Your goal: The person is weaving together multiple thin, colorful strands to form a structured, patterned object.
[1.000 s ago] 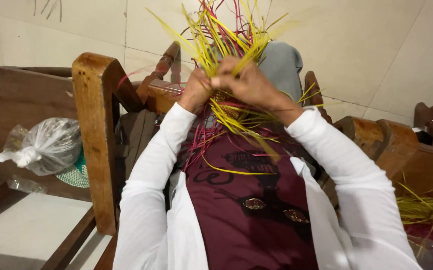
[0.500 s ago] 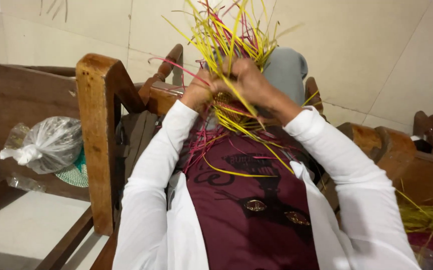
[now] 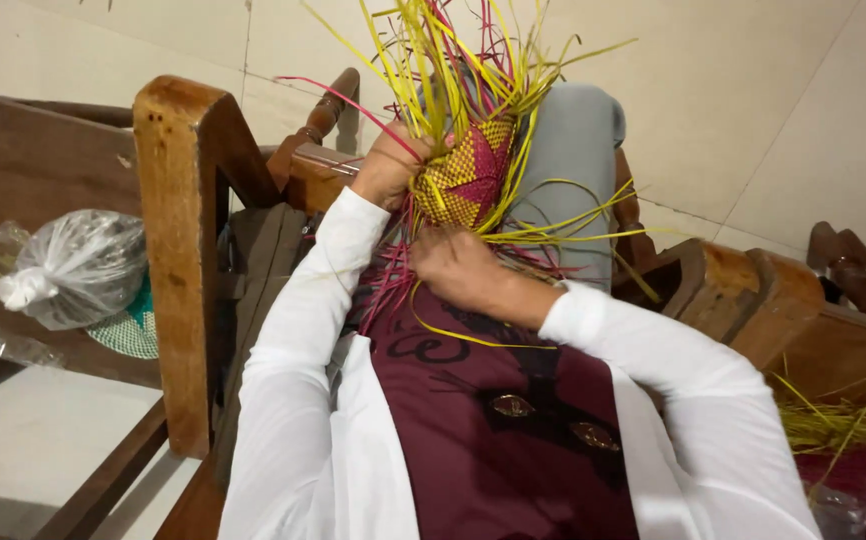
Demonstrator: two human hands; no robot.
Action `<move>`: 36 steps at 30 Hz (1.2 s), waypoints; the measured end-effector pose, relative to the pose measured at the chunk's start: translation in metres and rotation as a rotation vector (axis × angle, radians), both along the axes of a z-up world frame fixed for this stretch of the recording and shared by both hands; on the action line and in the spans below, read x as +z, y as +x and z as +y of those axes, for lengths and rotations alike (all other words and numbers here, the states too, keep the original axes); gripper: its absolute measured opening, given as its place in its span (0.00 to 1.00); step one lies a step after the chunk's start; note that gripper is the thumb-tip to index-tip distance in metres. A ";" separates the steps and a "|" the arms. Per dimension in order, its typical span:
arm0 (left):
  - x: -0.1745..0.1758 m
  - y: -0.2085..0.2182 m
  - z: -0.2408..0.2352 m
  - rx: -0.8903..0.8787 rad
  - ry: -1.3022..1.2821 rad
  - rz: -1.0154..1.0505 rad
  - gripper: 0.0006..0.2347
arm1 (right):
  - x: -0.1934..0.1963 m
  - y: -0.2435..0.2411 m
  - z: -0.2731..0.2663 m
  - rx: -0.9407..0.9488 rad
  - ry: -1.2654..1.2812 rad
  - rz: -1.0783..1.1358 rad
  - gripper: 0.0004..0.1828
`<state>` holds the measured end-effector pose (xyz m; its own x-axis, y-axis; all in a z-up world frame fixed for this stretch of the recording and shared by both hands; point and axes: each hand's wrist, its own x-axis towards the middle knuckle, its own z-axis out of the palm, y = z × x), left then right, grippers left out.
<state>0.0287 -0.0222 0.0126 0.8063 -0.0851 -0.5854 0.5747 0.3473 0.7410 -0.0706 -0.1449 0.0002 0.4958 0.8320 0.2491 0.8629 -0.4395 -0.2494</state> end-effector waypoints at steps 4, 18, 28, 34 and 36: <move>-0.036 -0.008 0.014 0.024 0.057 -0.006 0.09 | 0.024 0.019 0.005 0.048 0.134 0.568 0.14; -0.045 -0.007 0.030 -0.025 -0.028 -0.045 0.07 | 0.092 0.061 -0.006 0.349 0.540 0.773 0.17; -0.043 -0.006 0.031 0.097 -0.338 0.121 0.04 | 0.040 0.122 -0.061 -0.462 0.268 0.871 0.05; -0.035 -0.004 0.031 0.041 -0.405 0.015 0.08 | 0.057 0.121 -0.052 -0.293 0.362 0.939 0.10; -0.053 -0.007 0.029 0.045 -0.243 -0.055 0.07 | 0.057 0.120 -0.052 -0.305 0.357 0.958 0.10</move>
<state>0.0215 0.0068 -0.0404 0.8425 -0.1810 -0.5074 0.5157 0.5434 0.6624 0.0494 -0.1973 0.0569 0.7893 0.5953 -0.1507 0.1040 -0.3714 -0.9226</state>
